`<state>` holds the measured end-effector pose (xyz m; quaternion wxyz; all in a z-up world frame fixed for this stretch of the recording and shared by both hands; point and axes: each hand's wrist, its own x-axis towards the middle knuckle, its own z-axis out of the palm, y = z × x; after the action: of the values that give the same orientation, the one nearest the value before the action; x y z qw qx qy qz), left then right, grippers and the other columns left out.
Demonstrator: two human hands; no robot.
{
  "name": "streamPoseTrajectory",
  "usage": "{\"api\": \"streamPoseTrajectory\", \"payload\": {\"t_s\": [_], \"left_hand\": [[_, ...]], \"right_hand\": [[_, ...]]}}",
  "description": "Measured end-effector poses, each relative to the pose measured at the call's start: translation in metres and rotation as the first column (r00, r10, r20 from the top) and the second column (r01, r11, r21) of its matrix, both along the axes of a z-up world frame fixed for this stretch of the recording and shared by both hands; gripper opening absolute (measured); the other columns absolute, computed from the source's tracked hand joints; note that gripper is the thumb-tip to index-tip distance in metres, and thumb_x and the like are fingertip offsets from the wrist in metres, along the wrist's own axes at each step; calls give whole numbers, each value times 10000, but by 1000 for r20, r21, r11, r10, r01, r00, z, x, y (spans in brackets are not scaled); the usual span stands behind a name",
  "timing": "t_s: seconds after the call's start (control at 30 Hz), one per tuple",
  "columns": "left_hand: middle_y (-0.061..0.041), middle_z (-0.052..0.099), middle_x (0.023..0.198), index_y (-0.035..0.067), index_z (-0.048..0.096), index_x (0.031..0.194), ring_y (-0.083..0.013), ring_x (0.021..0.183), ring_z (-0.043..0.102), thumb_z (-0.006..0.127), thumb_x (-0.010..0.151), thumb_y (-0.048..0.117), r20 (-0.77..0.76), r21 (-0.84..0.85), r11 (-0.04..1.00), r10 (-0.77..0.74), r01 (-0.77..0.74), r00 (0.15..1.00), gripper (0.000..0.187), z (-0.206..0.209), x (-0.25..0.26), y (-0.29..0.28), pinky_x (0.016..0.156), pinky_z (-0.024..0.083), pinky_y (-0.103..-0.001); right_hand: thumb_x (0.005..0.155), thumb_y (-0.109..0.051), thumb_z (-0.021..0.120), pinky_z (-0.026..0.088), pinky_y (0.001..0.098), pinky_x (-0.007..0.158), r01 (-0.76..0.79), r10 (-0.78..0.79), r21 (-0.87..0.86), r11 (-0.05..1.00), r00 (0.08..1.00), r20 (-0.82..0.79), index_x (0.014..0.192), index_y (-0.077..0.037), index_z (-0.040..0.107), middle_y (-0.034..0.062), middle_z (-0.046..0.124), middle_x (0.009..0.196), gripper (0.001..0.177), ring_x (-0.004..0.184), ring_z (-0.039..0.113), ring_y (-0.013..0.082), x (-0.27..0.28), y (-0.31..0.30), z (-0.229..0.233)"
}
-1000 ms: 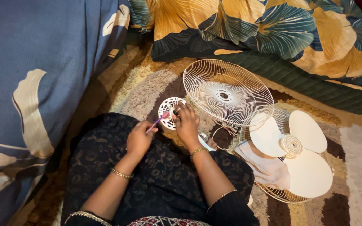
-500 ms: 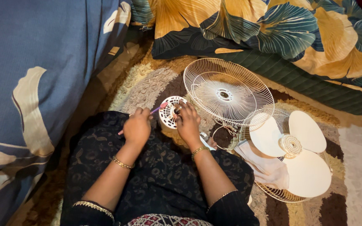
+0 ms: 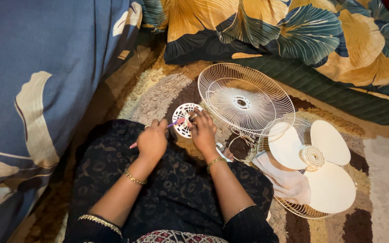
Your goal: The person removes the fan blades and grille, then uses a toothbrush to clean the motor housing and internal components of a disassembled electric fan.
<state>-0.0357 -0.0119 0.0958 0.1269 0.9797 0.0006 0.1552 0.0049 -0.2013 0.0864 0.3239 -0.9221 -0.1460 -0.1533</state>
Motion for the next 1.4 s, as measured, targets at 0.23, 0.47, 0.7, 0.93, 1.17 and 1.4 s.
{"api": "streamPoseTrajectory", "payload": {"t_s": [0.23, 0.47, 0.7, 0.93, 1.17, 1.4], "left_hand": [[-117, 657, 953, 130, 586, 1006, -352, 747, 700, 621, 950, 207, 57, -141, 990, 38, -30, 998, 101, -1, 24, -3, 554, 549, -473], [-138, 679, 910, 113, 576, 1023, -384, 753, 698, 603, 976, 215, 11, -232, 973, 7, -4, 1000, 115, -7, 40, 3, 601, 542, -513], [-119, 700, 932, 208, 595, 1271, -367, 783, 699, 580, 980, 185, 9, -233, 971, -51, 51, 999, 292, -8, 28, 11, 643, 550, -504], [-127, 684, 1018, 312, 393, 1575, -358, 784, 703, 532, 896, 58, -85, -92, 988, -128, 121, 988, 738, -4, 30, 1, 643, 580, -470], [-126, 694, 990, 322, 465, 1529, -365, 786, 709, 529, 909, 83, -90, -168, 982, -100, 84, 991, 668, -8, 35, 3, 659, 575, -485], [-147, 698, 990, 310, 485, 1520, -369, 787, 716, 525, 908, 104, -172, -92, 993, -83, 68, 982, 647, -1, 31, 7, 656, 576, -494]], "right_hand": [[874, -124, 647, 260, 518, 1143, 6, -6, -14, 1000, 1000, -2, 1324, -201, 634, 34, 539, 1503, 456, 1459, 388, 317, 1, 1, -1], [855, -98, 637, 257, 512, 1149, 0, 0, -20, 1000, 1000, -6, 1327, -200, 634, 37, 535, 1505, 482, 1461, 381, 320, 0, 1, 2], [844, -90, 638, 260, 520, 1136, -2, 2, -20, 1000, 1000, -2, 1315, -199, 639, 43, 529, 1503, 484, 1458, 378, 320, 1, 0, 1], [848, -110, 660, 274, 521, 1136, 1, -1, -31, 1000, 1000, 5, 1302, -206, 645, 29, 540, 1490, 464, 1448, 389, 314, 3, -1, 0], [855, -116, 664, 294, 523, 1116, 4, -4, -14, 1000, 1000, 17, 1305, -211, 642, 14, 551, 1482, 460, 1438, 408, 298, 1, 0, 1], [848, -119, 670, 298, 528, 1099, -2, 3, -27, 1000, 1000, 31, 1308, -207, 638, 16, 541, 1481, 469, 1438, 402, 300, 1, -1, 0]]}}
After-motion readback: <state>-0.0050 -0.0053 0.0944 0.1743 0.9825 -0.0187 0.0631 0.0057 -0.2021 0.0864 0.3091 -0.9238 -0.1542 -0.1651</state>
